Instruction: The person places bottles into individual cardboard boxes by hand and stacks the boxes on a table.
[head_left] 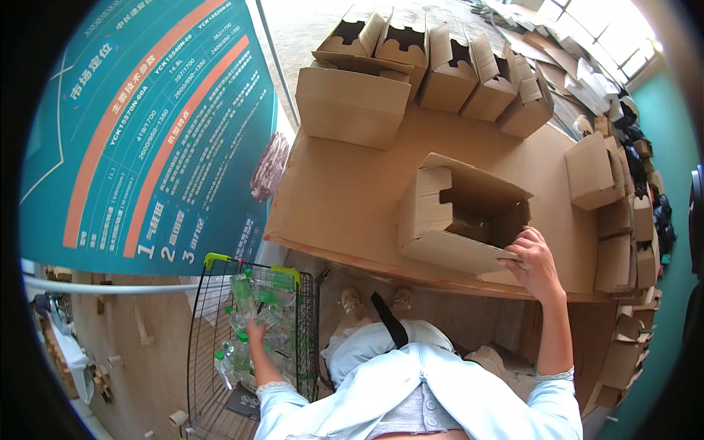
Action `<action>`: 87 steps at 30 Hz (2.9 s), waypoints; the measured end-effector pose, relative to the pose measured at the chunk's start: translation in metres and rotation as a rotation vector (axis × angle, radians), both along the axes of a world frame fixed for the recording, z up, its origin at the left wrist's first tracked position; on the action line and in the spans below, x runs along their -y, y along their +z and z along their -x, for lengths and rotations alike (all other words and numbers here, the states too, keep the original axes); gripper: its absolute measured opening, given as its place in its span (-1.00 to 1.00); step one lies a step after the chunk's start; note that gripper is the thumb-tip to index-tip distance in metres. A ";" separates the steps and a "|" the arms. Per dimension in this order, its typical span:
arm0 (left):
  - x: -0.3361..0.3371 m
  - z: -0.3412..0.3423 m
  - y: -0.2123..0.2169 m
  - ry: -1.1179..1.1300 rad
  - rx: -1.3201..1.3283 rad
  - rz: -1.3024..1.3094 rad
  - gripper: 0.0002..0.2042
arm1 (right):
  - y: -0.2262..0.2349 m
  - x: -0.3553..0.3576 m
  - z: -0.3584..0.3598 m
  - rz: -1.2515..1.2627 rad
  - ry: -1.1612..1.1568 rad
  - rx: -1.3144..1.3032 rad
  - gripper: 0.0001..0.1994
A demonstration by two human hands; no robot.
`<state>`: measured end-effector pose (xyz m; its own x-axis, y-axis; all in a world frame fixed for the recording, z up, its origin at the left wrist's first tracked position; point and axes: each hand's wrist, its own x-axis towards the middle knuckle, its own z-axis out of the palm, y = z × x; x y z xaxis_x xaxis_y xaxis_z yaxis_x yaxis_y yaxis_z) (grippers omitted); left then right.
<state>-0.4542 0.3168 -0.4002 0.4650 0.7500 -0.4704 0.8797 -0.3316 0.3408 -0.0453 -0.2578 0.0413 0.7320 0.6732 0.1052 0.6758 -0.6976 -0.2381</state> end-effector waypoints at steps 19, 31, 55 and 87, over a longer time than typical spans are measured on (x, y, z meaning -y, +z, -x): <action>-0.059 -0.049 -0.040 0.362 0.035 -0.150 -0.31 | 0.001 -0.016 0.032 0.189 -0.298 -0.026 -0.85; -0.028 -0.076 -0.050 0.465 0.344 0.360 -0.38 | 0.003 -0.019 0.033 0.203 -0.219 0.019 -0.90; 0.228 -0.341 0.439 -0.331 1.855 1.035 -0.13 | -0.017 0.051 0.000 -0.193 0.049 0.108 -0.76; 0.318 -0.375 0.441 -1.165 0.774 0.078 -0.80 | -0.085 0.047 0.031 -0.792 -0.211 -0.210 -0.65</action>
<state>-0.0797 -0.0009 0.0408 0.9519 -0.2575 0.1659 -0.3013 -0.6899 0.6582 -0.0762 -0.3051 -0.0440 0.8912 0.3048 0.3360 0.4370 -0.3781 -0.8162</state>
